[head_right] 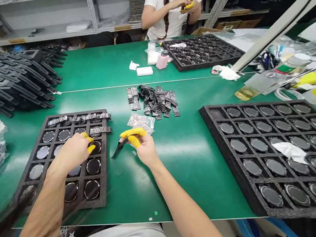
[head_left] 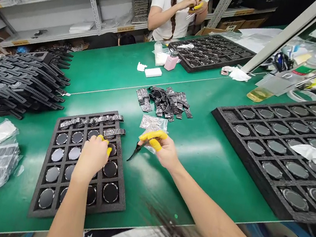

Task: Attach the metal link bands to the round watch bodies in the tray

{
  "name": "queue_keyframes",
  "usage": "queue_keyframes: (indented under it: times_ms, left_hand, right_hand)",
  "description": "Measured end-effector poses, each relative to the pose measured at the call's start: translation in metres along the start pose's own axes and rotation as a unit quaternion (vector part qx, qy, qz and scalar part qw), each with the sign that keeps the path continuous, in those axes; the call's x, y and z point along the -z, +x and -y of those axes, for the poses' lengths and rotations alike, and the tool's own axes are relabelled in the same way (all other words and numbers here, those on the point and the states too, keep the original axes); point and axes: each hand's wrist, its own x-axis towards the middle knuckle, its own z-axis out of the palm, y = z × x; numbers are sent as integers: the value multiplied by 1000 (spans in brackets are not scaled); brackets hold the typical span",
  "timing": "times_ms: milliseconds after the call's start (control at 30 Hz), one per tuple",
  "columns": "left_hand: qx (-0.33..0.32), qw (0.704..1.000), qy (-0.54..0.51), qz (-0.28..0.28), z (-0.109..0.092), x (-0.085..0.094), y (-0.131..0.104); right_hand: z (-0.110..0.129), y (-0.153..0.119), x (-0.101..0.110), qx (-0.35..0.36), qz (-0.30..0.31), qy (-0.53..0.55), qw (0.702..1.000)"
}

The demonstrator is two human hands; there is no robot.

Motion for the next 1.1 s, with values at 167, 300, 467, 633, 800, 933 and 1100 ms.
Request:
queue_keyframes:
  times_ms: [167,300,467,633,800,933,1100]
  left_hand:
    - [-19,984,172,48,-22,-1,-8]
    - [-52,980,184,56,-20,-2,-1]
    - [-67,995,76,22,16,-10,-3]
    - [15,981,-192,-6,27,-7,1]
    - [-6,872,-489,-14,-2,-2,31]
    - [12,804,-590,-80,-22,-19,50]
    - [-37,769,-637,-31,-37,-46,47]
  right_hand:
    - [2,-2,-3,-6,-46,7,999]
    - [3,-1,-5,-27,-50,33,998]
    - [-4,-1,-10,-62,-52,96,992]
    - [-9,-7,-24,-126,-4,190,974]
    - [-8,-12,-36,-170,30,247,954]
    - [-7,-11,-38,-171,28,239,955]
    - [-9,-10,-38,-186,21,221,957]
